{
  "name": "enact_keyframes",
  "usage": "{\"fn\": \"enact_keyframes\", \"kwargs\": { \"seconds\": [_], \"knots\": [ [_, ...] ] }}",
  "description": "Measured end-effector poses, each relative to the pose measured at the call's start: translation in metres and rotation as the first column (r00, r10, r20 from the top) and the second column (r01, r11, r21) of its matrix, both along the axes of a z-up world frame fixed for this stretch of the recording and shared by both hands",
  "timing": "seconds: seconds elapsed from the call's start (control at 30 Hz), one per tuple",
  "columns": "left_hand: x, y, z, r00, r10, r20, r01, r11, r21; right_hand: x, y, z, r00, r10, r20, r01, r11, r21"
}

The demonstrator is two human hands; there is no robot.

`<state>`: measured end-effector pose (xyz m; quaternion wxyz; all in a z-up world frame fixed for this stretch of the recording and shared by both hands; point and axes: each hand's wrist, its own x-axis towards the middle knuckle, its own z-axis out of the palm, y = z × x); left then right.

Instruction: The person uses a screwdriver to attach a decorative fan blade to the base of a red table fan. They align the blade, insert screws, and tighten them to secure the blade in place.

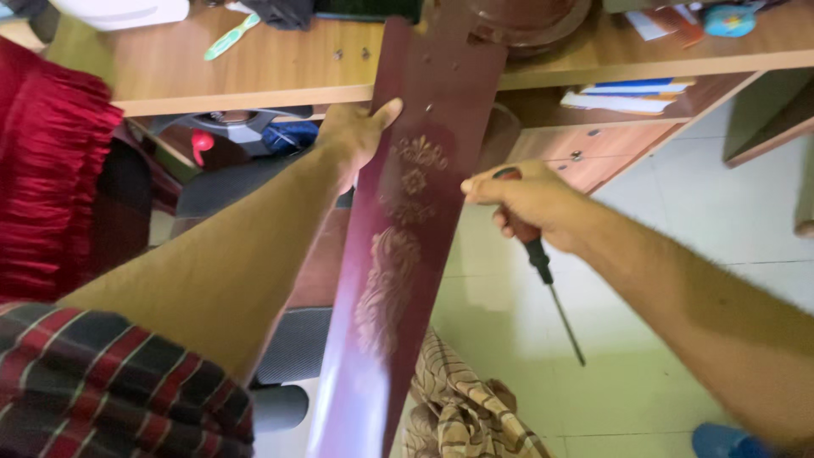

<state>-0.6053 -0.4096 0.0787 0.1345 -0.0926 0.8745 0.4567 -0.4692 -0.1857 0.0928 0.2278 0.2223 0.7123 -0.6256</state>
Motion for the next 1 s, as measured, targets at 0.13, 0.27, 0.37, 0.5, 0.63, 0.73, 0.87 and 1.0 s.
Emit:
{"fn": "enact_keyframes", "kwargs": {
  "seconds": [0.13,0.27,0.37,0.5,0.63,0.73,0.87,1.0],
  "knots": [
    [0.008,-0.002,-0.007,0.988,-0.055,0.145,0.064,0.997,-0.054,0.019,0.000,0.006,0.999,0.038,0.001,-0.038,0.998,-0.047],
    [0.025,-0.005,-0.018,0.989,0.003,0.150,-0.015,0.997,0.077,0.029,0.002,0.016,0.998,0.069,0.015,-0.067,0.995,-0.079],
    [0.038,-0.002,-0.022,0.984,0.020,0.178,-0.040,0.993,0.113,0.024,0.010,0.013,1.000,0.013,0.025,-0.010,0.992,-0.127],
    [0.054,0.006,-0.017,0.978,-0.007,0.208,0.000,0.999,0.033,-0.003,0.036,0.001,0.997,-0.074,-0.017,0.070,0.984,-0.165],
    [0.054,0.022,-0.007,0.983,-0.006,0.183,0.022,0.996,-0.089,-0.043,0.069,-0.005,0.989,-0.146,-0.035,0.141,0.982,-0.129],
    [0.041,0.037,0.000,0.997,0.021,0.075,-0.016,0.998,-0.061,-0.070,0.088,-0.009,0.989,-0.139,-0.058,0.125,0.973,-0.192],
    [0.026,0.054,0.014,0.983,0.116,0.140,-0.081,0.968,-0.238,-0.102,0.103,-0.012,0.994,-0.076,-0.078,0.056,0.971,-0.234],
    [0.014,0.064,0.021,0.985,0.146,0.096,-0.111,0.946,-0.304,-0.122,0.110,-0.014,0.994,-0.032,-0.101,0.010,0.976,-0.219]
  ]
}}
